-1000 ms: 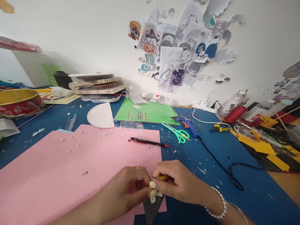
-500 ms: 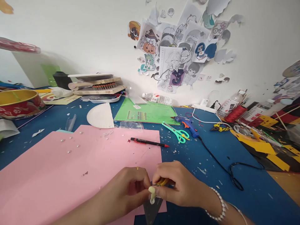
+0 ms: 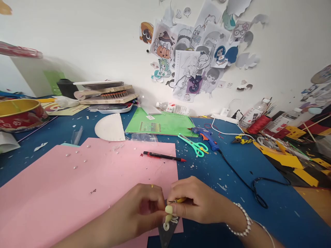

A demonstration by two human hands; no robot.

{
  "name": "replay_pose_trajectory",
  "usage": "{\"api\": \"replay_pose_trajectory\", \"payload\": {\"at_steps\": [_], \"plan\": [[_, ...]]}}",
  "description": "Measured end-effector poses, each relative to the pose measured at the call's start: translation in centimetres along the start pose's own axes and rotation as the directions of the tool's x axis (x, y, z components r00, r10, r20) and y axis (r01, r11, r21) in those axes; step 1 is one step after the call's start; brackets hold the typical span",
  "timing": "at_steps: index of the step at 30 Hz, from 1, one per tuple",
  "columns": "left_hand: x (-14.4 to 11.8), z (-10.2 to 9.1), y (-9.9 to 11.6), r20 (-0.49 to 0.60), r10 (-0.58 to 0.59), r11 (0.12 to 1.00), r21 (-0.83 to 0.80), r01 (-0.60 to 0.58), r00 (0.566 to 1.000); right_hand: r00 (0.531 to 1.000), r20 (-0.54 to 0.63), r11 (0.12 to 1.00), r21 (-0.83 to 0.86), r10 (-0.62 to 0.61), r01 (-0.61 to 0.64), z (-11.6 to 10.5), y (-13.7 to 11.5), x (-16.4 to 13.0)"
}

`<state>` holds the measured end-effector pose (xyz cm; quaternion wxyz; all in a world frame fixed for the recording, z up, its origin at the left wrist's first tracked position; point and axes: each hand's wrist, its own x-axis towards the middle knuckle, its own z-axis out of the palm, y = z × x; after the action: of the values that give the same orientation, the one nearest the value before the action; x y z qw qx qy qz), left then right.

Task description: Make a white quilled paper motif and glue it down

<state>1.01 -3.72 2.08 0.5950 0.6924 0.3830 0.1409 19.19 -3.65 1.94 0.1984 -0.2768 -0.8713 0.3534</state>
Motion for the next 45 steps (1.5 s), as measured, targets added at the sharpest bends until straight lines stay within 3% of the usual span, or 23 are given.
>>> {"api": "replay_pose_trajectory", "payload": {"at_steps": [4,7,13,22,28,32,38,45], "plan": [[0.2,-0.5,-0.2,0.024,-0.062,0.993,-0.104,0.064,0.998,0.999,-0.010,0.999,-0.009,0.033,-0.033,0.0,0.1,0.0],[0.6,-1.1,-0.6,0.061,-0.089,0.961,-0.258,0.102,0.994,0.987,-0.104,0.992,-0.013,0.120,-0.122,-0.1,0.2,0.0],[1.1,-1.6,-0.7,-0.040,-0.104,0.931,-0.354,0.083,0.994,0.947,-0.268,0.983,0.081,0.178,-0.162,-0.3,0.2,-0.1],[1.0,-1.6,-0.9,-0.028,-0.060,0.943,-0.328,0.048,0.998,0.943,-0.313,0.992,-0.007,0.115,-0.123,0.2,0.2,-0.1],[1.0,-1.8,-0.6,-0.075,-0.010,0.971,-0.241,-0.008,0.997,0.945,-0.319,0.995,-0.049,0.071,-0.091,0.1,0.2,0.0],[1.1,-1.8,-0.4,-0.126,-0.042,0.978,-0.210,0.014,0.991,0.942,-0.333,0.995,-0.086,0.025,-0.057,0.2,0.4,0.0],[1.1,-1.8,-0.8,-0.032,-0.065,0.961,-0.270,0.054,0.997,0.940,-0.340,0.988,-0.154,-0.034,-0.021,0.4,0.6,-0.1],[0.9,-1.6,-0.6,-0.030,-0.058,0.959,-0.278,0.048,0.998,0.949,-0.314,0.987,-0.163,-0.037,-0.015,0.6,1.0,-0.1]]}}
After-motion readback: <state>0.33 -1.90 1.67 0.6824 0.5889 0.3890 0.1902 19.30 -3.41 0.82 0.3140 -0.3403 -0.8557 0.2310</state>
